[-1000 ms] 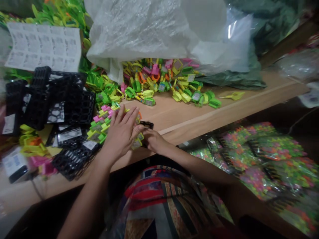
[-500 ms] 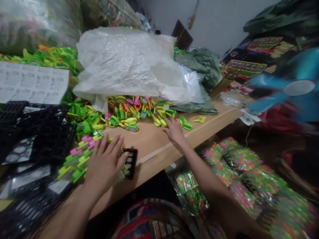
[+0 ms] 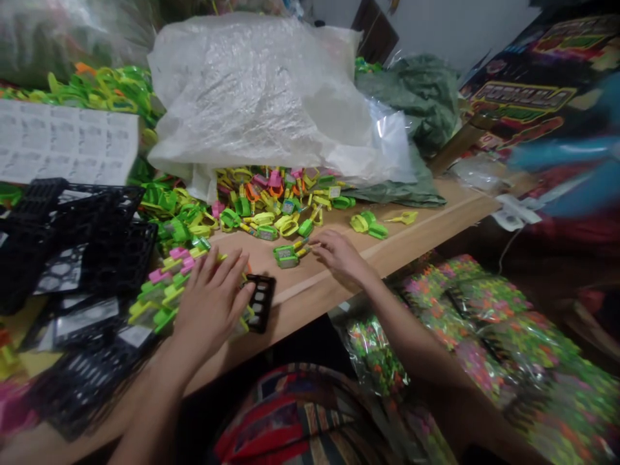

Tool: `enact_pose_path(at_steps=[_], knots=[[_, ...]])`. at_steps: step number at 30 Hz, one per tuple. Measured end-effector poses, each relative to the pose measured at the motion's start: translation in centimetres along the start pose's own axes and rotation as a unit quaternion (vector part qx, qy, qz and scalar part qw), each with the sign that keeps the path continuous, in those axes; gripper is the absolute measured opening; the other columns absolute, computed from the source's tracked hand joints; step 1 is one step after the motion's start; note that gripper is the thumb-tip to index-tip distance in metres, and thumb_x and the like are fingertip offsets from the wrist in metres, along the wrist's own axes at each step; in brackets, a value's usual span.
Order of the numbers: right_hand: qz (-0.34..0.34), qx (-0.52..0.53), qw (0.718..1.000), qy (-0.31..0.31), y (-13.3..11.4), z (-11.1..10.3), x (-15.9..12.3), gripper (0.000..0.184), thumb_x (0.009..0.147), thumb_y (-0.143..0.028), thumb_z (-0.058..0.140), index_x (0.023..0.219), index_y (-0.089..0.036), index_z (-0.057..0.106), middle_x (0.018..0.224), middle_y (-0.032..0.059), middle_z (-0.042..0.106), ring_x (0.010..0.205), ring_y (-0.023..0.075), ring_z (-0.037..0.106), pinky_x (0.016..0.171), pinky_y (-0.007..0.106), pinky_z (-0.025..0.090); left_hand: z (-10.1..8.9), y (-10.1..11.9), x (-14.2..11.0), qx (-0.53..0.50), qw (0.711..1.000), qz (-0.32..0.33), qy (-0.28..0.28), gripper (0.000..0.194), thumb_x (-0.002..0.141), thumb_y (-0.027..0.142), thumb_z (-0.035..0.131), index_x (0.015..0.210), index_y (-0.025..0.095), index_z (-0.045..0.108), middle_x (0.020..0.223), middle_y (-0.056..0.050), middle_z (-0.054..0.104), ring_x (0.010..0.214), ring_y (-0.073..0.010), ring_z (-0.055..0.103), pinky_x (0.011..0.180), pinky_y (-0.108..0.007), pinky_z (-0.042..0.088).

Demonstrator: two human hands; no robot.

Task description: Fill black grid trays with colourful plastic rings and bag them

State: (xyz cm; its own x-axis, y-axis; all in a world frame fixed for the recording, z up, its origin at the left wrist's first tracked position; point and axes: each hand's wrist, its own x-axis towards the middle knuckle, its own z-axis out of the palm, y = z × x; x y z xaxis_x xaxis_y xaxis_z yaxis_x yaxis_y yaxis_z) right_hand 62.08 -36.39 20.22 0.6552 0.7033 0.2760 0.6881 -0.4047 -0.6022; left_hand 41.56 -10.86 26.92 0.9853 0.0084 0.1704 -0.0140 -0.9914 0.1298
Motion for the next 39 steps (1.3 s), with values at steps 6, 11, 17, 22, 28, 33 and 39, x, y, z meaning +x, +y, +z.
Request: enact_pose_path(at_steps=[6,11,17,22,28,33,39], knots=[[0.000,-0.035,0.999,-0.035,-1.3,3.7,0.1,0.006,0.093,-0.014,0.064,0.096,-0.018,0.067,0.099,0.0075,0.060,0.099,0.0231,0.053,0.090,0.037,0.045,-0.3,-0.2,-0.2,-0.026,0.999,-0.003,-0.019,0.071,0.105,0.058,0.019,0.156,0.013,0.040,0.161,-0.008,0.044,0.156,-0.0373,0.021,0.126,-0.060,0.022],[0.019,0.151,0.988,-0.033,-4.5,6.0,-0.4,0.003,0.095,-0.016,0.058,0.095,-0.018,0.059,0.089,0.0022,0.059,0.084,0.0181,0.053,0.079,0.031,0.043,-0.7,0.1,-0.3,-0.042,0.999,-0.020,-0.026,0.061,0.108,0.045,0.021,0.156,0.012,0.039,0.163,-0.008,0.041,0.158,-0.0312,0.019,0.129,-0.053,0.018],[0.091,0.334,0.938,-0.009,-8.0,8.7,-0.7,0.012,0.094,-0.028,0.063,0.102,-0.018,0.065,0.098,0.0035,0.067,0.092,0.0182,0.060,0.082,0.030,0.047,-0.5,0.1,-0.2,-0.038,0.999,-0.024,-0.028,0.056,0.107,0.039,0.025,0.154,0.013,0.041,0.161,-0.008,0.044,0.158,-0.0317,0.020,0.129,-0.054,0.019],[0.129,0.394,0.910,-0.012,-9.5,10.0,-0.8,0.017,0.089,-0.030,0.069,0.099,-0.017,0.068,0.095,0.0030,0.070,0.085,0.0172,0.062,0.078,0.029,0.049,-0.5,0.0,-0.2,-0.038,0.999,-0.016,-0.028,0.057,0.106,0.038,0.024,0.154,0.011,0.041,0.161,-0.008,0.044,0.158,-0.0320,0.018,0.129,-0.053,0.017],[0.084,0.239,0.962,-0.104,-9.5,11.7,-2.3,0.008,0.085,-0.010,0.058,0.081,-0.016,0.062,0.076,0.0012,0.063,0.070,0.0148,0.057,0.067,0.025,0.044,-0.5,0.1,-0.3,-0.036,0.999,-0.024,-0.033,0.057,0.105,0.034,0.025,0.156,0.011,0.038,0.161,-0.009,0.043,0.158,-0.0324,0.017,0.129,-0.055,0.018],[-0.066,0.177,0.980,-0.059,-9.4,13.5,-3.0,0.036,0.073,0.005,0.045,0.099,-0.014,0.061,0.103,0.0113,0.067,0.097,0.0215,0.062,0.089,0.032,0.050,-1.0,0.8,0.3,-0.043,0.996,-0.052,-0.050,0.061,0.107,0.042,0.022,0.154,0.009,0.040,0.160,-0.013,0.044,0.157,-0.0340,0.020,0.128,-0.058,0.019],[-0.102,0.203,0.963,-0.144,-9.1,10.9,-0.2,0.024,0.081,0.004,0.053,0.091,-0.015,0.065,0.092,0.0060,0.068,0.085,0.0176,0.062,0.080,0.028,0.049,-0.7,1.7,1.5,-0.005,0.997,-0.059,-0.056,0.063,0.106,0.047,0.027,0.153,0.008,0.041,0.165,-0.014,0.035,0.157,-0.0355,0.020,0.128,-0.060,0.018]])
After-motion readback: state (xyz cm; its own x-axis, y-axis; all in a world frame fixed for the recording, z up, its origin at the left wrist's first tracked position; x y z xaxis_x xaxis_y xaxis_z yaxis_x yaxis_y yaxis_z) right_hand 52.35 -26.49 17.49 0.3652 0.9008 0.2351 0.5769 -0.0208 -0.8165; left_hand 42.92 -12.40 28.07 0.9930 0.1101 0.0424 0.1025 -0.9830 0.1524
